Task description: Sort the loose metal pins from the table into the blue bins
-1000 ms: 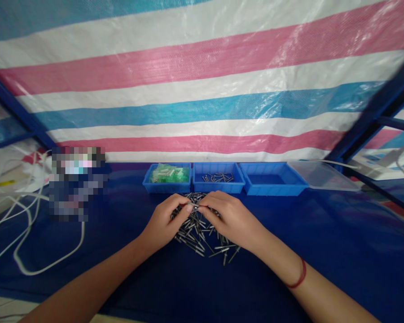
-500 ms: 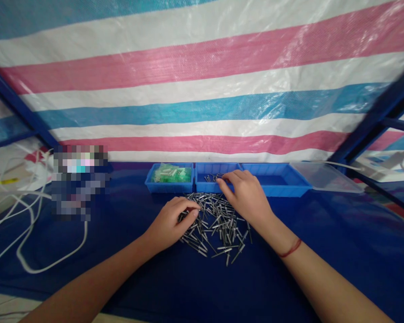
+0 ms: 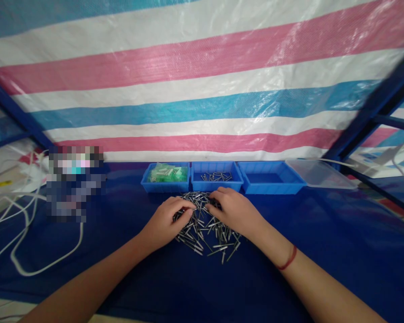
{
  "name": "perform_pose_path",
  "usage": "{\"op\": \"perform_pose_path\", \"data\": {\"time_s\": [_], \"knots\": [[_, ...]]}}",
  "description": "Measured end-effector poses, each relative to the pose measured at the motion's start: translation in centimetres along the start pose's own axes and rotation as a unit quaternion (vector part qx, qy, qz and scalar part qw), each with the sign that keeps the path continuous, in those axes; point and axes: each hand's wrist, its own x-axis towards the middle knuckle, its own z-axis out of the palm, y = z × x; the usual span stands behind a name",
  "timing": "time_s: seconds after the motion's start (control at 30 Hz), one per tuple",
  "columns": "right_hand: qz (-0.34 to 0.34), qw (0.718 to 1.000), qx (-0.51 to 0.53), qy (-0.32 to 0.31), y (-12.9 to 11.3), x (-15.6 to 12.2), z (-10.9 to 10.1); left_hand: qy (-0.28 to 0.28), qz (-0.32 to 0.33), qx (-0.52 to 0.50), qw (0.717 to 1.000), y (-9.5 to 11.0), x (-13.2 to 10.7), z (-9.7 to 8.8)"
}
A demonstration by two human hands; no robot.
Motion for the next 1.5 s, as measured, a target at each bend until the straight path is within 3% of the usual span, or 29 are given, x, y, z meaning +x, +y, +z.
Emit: {"op": "perform_pose_path", "data": {"time_s": [0.23,0.43,0.6,0.7,0.87,1.07,1.23,1.37,1.5], "knots": [[0.016,0.996,0.081,0.041,0.0,0.1,0.9,-0.002,0.002,-0.001,1.000,0.1,0.0,-0.1],[0.029,0.971,0.230,0.065,-2.5,-0.4,-0.2,0.014,-0.006,-0.025,1.000,0.0,0.0,0.1],[0.025,0.952,0.292,0.091,-4.6,-1.0,-0.7,-0.042,0.038,-0.036,0.998,0.3,0.2,-0.2],[0.026,0.947,0.303,0.102,-4.9,-1.1,-0.6,-0.043,0.049,-0.042,0.997,0.3,0.2,-0.1],[0.032,0.952,0.286,0.103,-4.7,-1.1,-0.4,-0.025,0.048,-0.041,0.998,0.2,0.2,0.0],[-0.011,0.958,0.273,0.090,-5.3,-1.2,-0.8,-0.018,0.036,-0.025,0.999,0.3,0.2,0.1],[-0.022,0.960,0.266,0.090,-4.7,-1.2,-1.1,0.021,0.025,-0.037,0.999,0.3,0.1,0.0],[-0.057,0.974,0.203,0.087,-4.0,-1.0,-1.3,0.055,-0.010,-0.045,0.997,0.3,0.1,-0.2],[-0.078,0.986,0.122,0.085,-3.6,-0.7,-1.3,0.054,-0.026,-0.047,0.997,0.3,0.1,-0.2]]}}
